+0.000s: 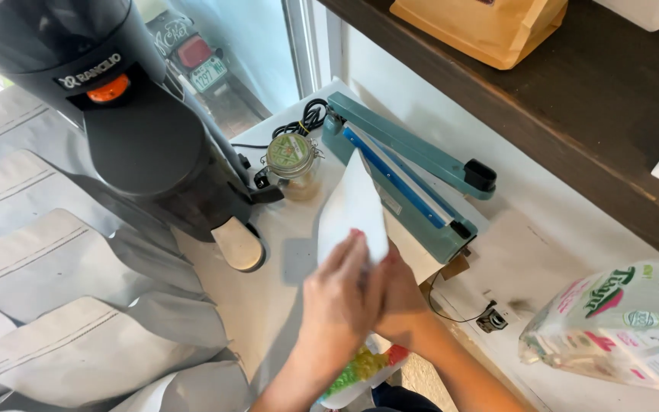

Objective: The person repeatedly scoops dark granular material into white pouches, folds the tops, and seals them using a handheld impulse sealer. Sealed pouches are stacked on the table while the process continues.

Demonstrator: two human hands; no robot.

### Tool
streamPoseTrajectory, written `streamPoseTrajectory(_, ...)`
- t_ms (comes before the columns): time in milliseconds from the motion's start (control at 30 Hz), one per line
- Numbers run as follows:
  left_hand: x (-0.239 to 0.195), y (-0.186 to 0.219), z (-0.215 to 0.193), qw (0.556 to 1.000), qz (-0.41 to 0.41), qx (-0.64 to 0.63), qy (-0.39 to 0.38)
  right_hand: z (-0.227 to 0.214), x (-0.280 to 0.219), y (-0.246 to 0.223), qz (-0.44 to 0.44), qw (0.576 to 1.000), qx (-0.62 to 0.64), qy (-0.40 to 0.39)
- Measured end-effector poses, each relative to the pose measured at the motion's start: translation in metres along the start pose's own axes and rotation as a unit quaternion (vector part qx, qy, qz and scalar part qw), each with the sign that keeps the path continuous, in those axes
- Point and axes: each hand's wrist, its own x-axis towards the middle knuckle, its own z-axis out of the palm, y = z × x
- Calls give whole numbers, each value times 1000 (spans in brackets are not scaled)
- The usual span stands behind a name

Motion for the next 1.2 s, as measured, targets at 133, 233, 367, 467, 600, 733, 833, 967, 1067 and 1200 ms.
streamPoseTrajectory(133,-3,-16,-19,988,38,-107,-101,-24,-15,-13,-26,998,61,13)
streamPoseTrajectory(233,4,-58,0,975,111,-190,-36,-38,-28,9,-64,986,150,36)
streamPoseTrajectory(367,27,-89,17,972,11,-232,15,-46,-26,53,-34,972,226,55)
streamPoseTrajectory(467,42,-86,29,923,-102,-351,-121,-74,-10,16,-54,962,235,126)
streamPoseTrajectory(600,51,-66,33,876,-200,-415,-141,-56,-8,73,-66,955,181,227)
streamPoseTrajectory(733,43,-100,60,885,-207,-404,-107,-48,-9,68,-38,950,183,249)
streamPoseTrajectory(833,50,-89,53,880,-203,-421,-81,-44,-6,54,3,940,222,259)
streamPoseTrajectory(967,80,-88,32,889,-229,-375,-127,-39,7,33,88,917,287,262)
streamPoseTrajectory(1067,111,-108,40,892,-270,-281,-229,-6,19,62,173,858,398,275)
streamPoseTrajectory(1200,148,-154,96,866,-306,-218,-331,-21,47,-7,252,706,577,324)
